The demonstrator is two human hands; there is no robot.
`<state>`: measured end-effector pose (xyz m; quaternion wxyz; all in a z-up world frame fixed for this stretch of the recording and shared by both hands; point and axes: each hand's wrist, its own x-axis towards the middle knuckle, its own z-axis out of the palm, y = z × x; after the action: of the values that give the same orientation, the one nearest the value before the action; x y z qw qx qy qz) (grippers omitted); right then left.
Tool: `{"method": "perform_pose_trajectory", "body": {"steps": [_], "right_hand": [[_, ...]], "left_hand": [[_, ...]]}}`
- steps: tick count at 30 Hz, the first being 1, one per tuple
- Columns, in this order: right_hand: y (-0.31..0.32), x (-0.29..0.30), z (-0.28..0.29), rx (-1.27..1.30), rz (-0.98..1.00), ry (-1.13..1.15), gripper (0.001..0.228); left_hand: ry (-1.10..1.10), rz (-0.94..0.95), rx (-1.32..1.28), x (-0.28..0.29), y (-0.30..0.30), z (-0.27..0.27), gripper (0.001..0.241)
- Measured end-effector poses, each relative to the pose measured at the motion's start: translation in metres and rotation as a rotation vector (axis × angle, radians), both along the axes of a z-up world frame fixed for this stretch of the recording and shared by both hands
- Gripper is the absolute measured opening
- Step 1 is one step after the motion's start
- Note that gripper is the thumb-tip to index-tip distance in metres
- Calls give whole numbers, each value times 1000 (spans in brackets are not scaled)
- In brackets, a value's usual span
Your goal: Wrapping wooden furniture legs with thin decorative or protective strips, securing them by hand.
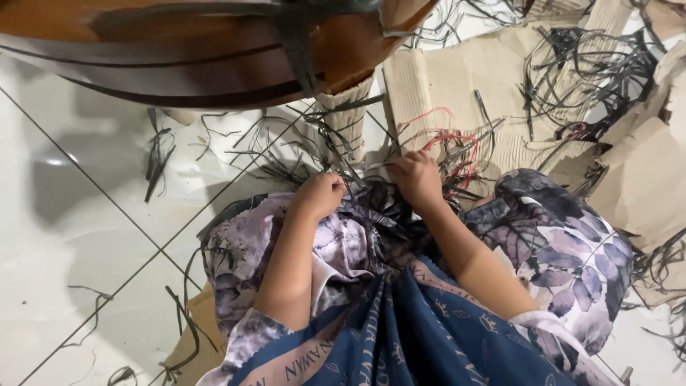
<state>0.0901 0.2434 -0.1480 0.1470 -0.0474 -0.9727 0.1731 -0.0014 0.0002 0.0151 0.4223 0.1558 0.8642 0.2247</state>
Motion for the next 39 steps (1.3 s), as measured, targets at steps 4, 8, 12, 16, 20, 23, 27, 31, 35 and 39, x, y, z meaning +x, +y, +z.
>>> {"method": "perform_pose_trajectory", "body": {"steps": [4, 8, 12, 16, 20, 23, 27, 31, 35, 39], "right_hand": [[5, 14, -2, -124, -222, 20, 12], [-21, 25, 42, -475, -512, 7, 18], [-47, 36, 61, -689, -554, 18, 15], [-43, 35, 43, -591, -527, -11, 9], [-37, 25, 21, -192, -381, -81, 20], [-38, 15, 22, -136, -375, -165, 21], [-16, 4, 0, -180, -416, -55, 18], [-15, -3, 47, -367, -302, 158, 6], [-30, -6, 116, -700, -275, 212, 7], [-19, -12, 124, -884, -239, 164, 8]], "left_hand": [[22, -2, 24, 1, -3, -5, 37], [37, -3, 58, 7, -11, -1, 37], [41, 8, 92, 8, -16, 3, 37], [42, -23, 80, 11, -19, 15, 38], [51, -17, 62, 10, -19, -1, 39], [65, -4, 62, 11, -19, 0, 38], [39, 32, 101, 12, -20, 16, 39], [25, 33, 120, 9, -19, 13, 40], [31, 68, 132, 2, -15, 1, 43], [74, 189, 130, -3, -21, -5, 40]]}}
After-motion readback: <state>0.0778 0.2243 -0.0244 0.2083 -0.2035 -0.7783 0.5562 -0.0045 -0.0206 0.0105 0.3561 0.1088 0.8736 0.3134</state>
